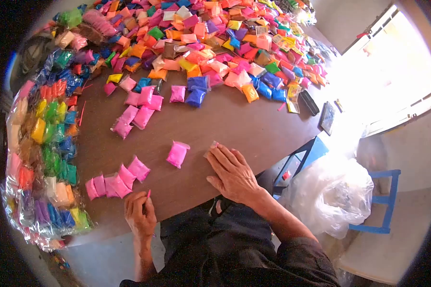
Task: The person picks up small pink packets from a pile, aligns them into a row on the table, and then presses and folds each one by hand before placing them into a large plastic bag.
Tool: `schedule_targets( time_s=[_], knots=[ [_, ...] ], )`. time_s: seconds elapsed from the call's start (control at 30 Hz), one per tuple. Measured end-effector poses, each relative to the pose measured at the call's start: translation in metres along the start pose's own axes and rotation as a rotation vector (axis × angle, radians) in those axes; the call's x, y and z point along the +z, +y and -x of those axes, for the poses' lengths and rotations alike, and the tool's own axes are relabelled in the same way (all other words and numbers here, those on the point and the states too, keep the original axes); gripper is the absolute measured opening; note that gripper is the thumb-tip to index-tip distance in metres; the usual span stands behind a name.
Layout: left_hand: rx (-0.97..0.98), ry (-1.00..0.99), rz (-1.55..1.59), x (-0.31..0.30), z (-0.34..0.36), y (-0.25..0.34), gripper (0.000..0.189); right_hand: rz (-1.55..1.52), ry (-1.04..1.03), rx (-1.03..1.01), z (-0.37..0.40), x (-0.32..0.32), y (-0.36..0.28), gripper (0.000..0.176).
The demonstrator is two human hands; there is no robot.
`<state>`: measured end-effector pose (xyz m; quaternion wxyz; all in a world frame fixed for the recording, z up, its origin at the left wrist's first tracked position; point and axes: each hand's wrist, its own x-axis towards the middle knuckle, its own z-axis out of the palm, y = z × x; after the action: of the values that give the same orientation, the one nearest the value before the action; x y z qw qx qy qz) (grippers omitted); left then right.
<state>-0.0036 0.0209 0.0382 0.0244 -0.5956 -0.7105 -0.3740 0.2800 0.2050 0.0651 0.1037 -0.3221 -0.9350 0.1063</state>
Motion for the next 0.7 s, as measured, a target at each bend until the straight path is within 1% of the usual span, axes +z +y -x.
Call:
schedule_targets(
  time_s=[0.23, 0.33, 0.47, 0.57, 0.7],
  knots=[
    [-0.017, -0.035, 0.001, 0.0, 0.0, -0.002, 0.013, -0.021, 0.015, 0.049, -0.001, 0.005, -0.005, 0.066],
    [0.006, -0.01, -0.021, 0.0, 0.0, -0.001, 0.012, -0.01, 0.03, 0.048, 0.0, 0.008, -0.006, 0.066],
    [-0.005, -0.024, -0.008, 0.001, 0.003, 0.0, 0.012, -0.032, 0.041, 0.058, -0.002, 0.014, -0.003, 0.069],
    [0.009, -0.007, 0.005, 0.001, 0.004, -0.009, 0.012, -0.008, 0.042, 0.098, 0.003, 0.012, -0.014, 0.07],
    [0.011, 0.005, 0.01, 0.001, 0.005, -0.006, 0.011, -0.06, 0.042, 0.116, 0.002, 0.013, -0.009, 0.068]
  ],
)
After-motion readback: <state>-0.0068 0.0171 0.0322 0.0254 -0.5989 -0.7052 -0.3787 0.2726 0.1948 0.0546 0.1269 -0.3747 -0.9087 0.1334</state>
